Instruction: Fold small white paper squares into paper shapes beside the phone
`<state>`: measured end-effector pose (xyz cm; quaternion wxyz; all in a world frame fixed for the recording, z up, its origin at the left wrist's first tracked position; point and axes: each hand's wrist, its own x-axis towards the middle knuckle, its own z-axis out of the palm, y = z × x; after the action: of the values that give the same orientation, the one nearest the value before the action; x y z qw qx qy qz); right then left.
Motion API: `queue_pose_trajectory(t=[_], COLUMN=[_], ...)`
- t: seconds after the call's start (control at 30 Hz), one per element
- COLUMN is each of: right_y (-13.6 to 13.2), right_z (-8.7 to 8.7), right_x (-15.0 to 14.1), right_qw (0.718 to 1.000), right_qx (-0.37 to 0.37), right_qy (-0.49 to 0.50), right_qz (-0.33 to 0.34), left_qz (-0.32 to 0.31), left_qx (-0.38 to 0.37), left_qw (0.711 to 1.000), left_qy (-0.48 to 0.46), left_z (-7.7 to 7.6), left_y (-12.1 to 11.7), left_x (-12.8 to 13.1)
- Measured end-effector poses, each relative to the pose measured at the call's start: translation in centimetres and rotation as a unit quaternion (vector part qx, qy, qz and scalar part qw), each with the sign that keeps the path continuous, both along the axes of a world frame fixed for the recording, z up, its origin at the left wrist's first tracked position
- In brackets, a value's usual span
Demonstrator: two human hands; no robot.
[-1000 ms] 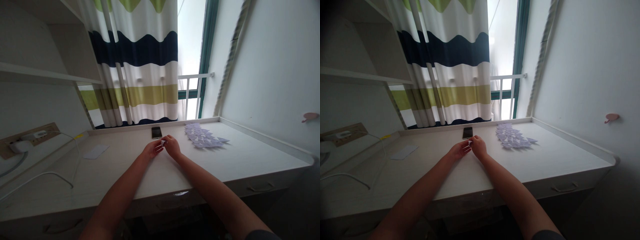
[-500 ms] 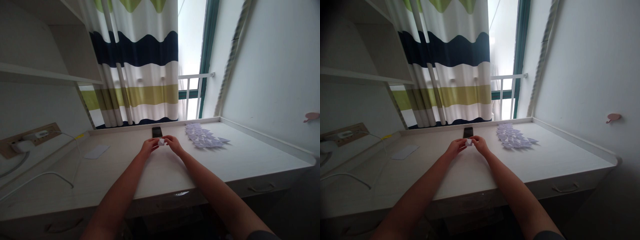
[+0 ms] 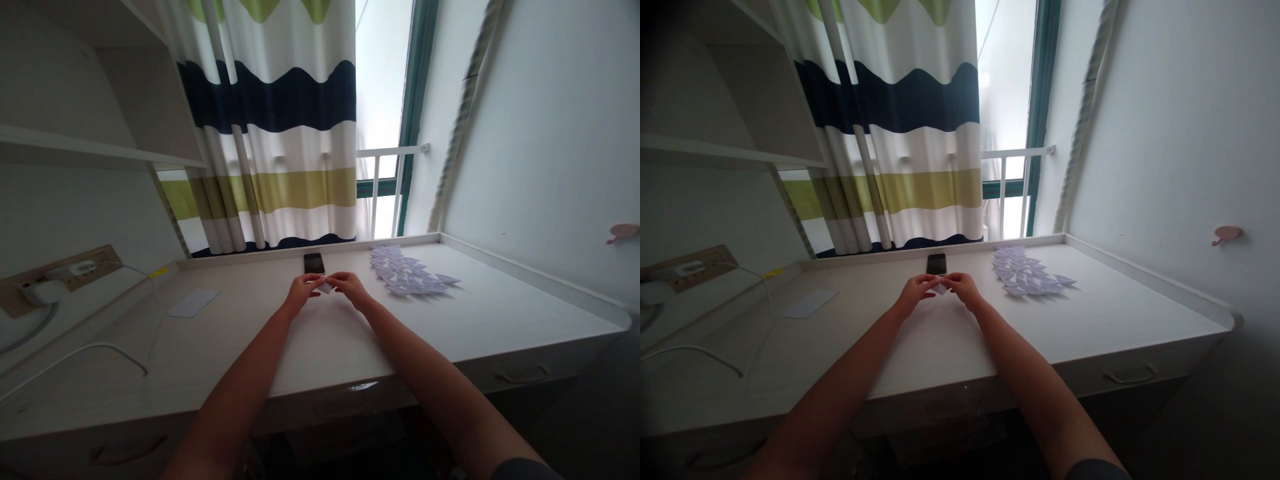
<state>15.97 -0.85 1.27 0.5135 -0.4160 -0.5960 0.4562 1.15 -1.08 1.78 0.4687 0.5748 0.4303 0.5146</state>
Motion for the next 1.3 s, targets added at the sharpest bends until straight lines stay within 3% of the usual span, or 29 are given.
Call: queue_pose_trajectory(t=[0.4, 0.63, 1.03, 1.3], right_y=[0.6, 1.0, 0.7, 0.9], right_z=[-0.6, -0.6, -0.5, -0.6], right_x=[-0.1, 0.0, -0.1, 0.2], right_qw=[0.999, 0.998, 0.998, 0.998], right_qx=[0.015, 0.053, 0.056, 0.039], right_qy=[0.017, 0.016, -0.032, 0.039], right_qz=[0.031, 0.005, 0.005, 0.027], left_qz=[-0.046, -0.065, -0.017, -0.107], left_qx=[0.058, -0.002, 0.068, 0.023], left_qw=[0.997, 0.996, 0.987, 0.992], left_qy=[0.035, 0.060, 0.146, 0.061], left_z=[-0.9, -0.6, -0.3, -0.3], left_y=[0.5, 0.3, 0.3, -0.2], left_x=[0.0, -0.3, -0.6, -0.2])
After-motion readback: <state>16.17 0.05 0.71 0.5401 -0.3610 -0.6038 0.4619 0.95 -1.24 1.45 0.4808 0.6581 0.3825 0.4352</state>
